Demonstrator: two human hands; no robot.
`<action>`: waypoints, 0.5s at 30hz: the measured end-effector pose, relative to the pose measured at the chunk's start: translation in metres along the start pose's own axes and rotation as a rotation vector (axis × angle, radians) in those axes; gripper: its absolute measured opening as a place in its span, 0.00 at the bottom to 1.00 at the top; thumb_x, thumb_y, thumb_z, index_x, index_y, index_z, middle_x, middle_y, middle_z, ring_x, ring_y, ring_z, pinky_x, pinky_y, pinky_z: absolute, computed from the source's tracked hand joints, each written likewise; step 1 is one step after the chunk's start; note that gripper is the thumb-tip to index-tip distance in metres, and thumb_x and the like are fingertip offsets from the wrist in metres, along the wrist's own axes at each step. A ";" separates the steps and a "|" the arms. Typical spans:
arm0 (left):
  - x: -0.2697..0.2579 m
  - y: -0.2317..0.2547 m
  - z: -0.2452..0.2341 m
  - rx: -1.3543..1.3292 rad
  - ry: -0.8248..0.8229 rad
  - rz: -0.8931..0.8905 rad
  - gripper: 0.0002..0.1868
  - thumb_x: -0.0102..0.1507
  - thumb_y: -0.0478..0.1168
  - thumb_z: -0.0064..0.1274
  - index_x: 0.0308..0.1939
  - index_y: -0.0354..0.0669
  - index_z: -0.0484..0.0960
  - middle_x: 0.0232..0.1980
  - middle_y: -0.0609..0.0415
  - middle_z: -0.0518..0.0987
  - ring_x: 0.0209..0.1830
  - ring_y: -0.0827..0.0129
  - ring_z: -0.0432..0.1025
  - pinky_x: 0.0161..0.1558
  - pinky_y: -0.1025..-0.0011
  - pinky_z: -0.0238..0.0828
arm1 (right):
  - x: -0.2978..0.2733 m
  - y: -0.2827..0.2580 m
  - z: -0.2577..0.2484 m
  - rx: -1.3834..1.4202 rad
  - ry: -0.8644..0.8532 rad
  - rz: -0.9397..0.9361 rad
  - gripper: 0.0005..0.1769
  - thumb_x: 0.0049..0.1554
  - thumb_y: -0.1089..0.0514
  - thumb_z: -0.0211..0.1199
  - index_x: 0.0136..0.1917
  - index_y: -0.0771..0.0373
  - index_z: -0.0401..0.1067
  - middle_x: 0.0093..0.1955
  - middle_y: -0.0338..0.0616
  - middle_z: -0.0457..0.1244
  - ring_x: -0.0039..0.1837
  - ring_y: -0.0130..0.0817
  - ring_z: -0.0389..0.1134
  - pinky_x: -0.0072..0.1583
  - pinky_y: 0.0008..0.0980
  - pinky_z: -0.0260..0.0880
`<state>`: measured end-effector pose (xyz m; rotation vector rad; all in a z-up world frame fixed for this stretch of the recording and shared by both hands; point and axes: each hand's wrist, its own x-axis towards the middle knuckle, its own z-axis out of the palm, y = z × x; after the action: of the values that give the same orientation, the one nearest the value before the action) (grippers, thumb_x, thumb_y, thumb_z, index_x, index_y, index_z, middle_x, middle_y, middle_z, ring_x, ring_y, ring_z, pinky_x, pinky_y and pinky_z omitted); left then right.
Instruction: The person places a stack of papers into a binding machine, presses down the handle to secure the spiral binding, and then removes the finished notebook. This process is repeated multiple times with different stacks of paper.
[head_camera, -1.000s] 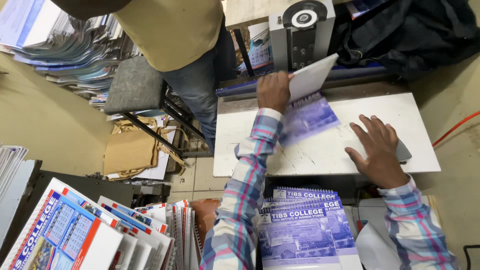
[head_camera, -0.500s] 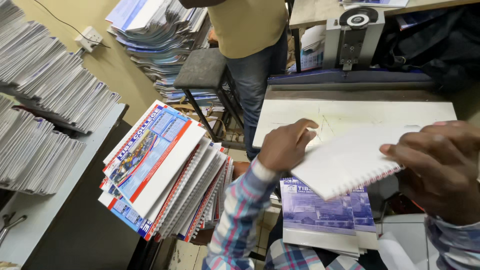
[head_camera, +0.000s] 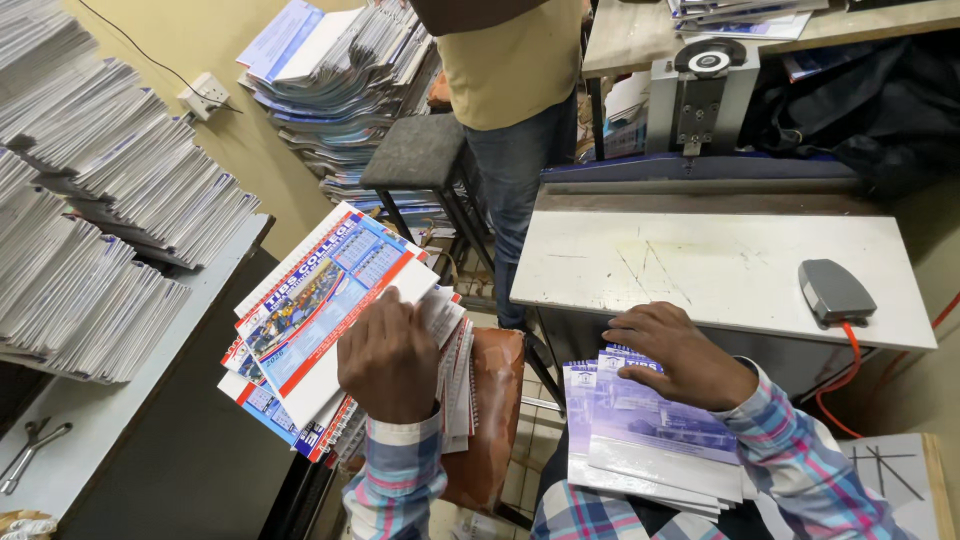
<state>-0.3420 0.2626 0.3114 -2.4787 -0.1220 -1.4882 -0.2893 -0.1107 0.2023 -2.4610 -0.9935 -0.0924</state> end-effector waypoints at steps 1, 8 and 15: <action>-0.003 0.000 -0.002 -0.018 0.093 0.028 0.06 0.69 0.43 0.61 0.39 0.48 0.88 0.44 0.57 0.89 0.45 0.61 0.84 0.48 0.64 0.76 | 0.004 -0.008 -0.004 0.056 -0.014 -0.010 0.27 0.64 0.42 0.65 0.73 0.50 0.73 0.73 0.42 0.68 0.80 0.49 0.60 0.82 0.58 0.47; 0.042 0.000 -0.124 -0.411 0.544 0.269 0.10 0.61 0.45 0.73 0.29 0.56 0.86 0.37 0.53 0.91 0.35 0.56 0.81 0.42 0.61 0.75 | 0.032 -0.068 -0.050 0.290 0.346 -0.212 0.43 0.61 0.40 0.69 0.82 0.60 0.62 0.79 0.54 0.61 0.82 0.58 0.57 0.78 0.60 0.52; 0.083 0.132 -0.044 -1.470 0.476 -0.507 0.17 0.68 0.27 0.59 0.33 0.44 0.66 0.37 0.45 0.83 0.33 0.68 0.73 0.36 0.75 0.71 | 0.012 -0.027 -0.046 0.466 0.596 -0.061 0.38 0.63 0.43 0.67 0.77 0.64 0.61 0.67 0.52 0.58 0.69 0.47 0.57 0.71 0.52 0.57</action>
<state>-0.3142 0.1198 0.3817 -2.9415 0.7527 -3.1553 -0.2935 -0.1070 0.2567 -1.8126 -0.7191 -0.5193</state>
